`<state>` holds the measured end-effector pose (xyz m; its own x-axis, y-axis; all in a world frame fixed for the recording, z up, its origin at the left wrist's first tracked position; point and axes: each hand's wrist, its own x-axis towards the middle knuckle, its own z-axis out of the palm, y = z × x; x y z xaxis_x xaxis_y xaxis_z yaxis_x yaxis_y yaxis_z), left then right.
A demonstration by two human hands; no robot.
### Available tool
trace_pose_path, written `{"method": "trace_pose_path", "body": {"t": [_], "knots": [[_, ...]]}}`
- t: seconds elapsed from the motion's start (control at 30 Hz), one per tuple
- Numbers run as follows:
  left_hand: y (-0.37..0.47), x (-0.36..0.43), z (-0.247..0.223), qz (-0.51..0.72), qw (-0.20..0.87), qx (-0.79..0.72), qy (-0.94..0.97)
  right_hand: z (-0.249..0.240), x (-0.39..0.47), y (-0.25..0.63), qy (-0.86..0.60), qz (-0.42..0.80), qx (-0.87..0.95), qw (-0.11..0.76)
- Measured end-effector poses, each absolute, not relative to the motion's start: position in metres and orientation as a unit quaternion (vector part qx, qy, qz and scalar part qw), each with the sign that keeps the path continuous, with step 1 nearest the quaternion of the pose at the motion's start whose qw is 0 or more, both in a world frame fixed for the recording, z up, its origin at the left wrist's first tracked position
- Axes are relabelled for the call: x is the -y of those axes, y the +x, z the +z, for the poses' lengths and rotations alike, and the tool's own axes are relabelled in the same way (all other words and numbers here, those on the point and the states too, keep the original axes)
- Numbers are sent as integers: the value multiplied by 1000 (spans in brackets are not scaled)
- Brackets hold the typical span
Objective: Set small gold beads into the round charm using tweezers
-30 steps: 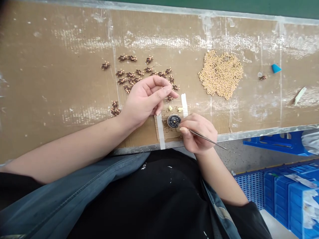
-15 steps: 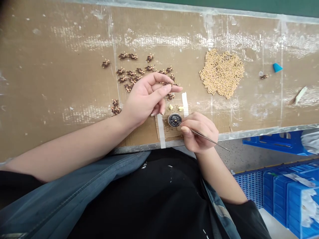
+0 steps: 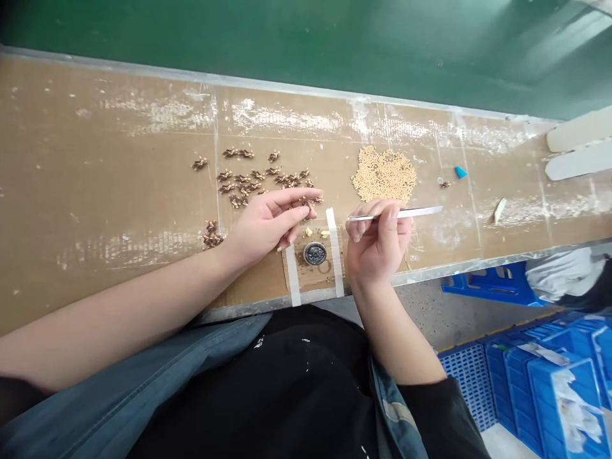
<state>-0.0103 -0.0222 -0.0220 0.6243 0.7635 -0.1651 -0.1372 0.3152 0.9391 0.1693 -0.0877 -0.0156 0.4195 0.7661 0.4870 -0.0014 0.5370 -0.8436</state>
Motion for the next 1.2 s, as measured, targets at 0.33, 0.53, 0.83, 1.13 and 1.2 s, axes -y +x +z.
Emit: {"method": "trace_pose_path", "body": {"t": [0.33,0.53,0.83,1.13,1.2], "knots": [[-14,27,-21,278,683,-275,616,-28,75,169,-442,181,502,720],[-15,28,-23,282,674,-259,632,-36,71,163,-470,157,508,705],[-10,24,-22,284,764,-269,513,-41,70,171,-485,189,492,697],[-9,25,-25,273,774,-267,506,-42,72,160,-485,145,508,696],[-9,25,-24,274,770,-271,509,-42,73,158,-487,155,508,693]]}}
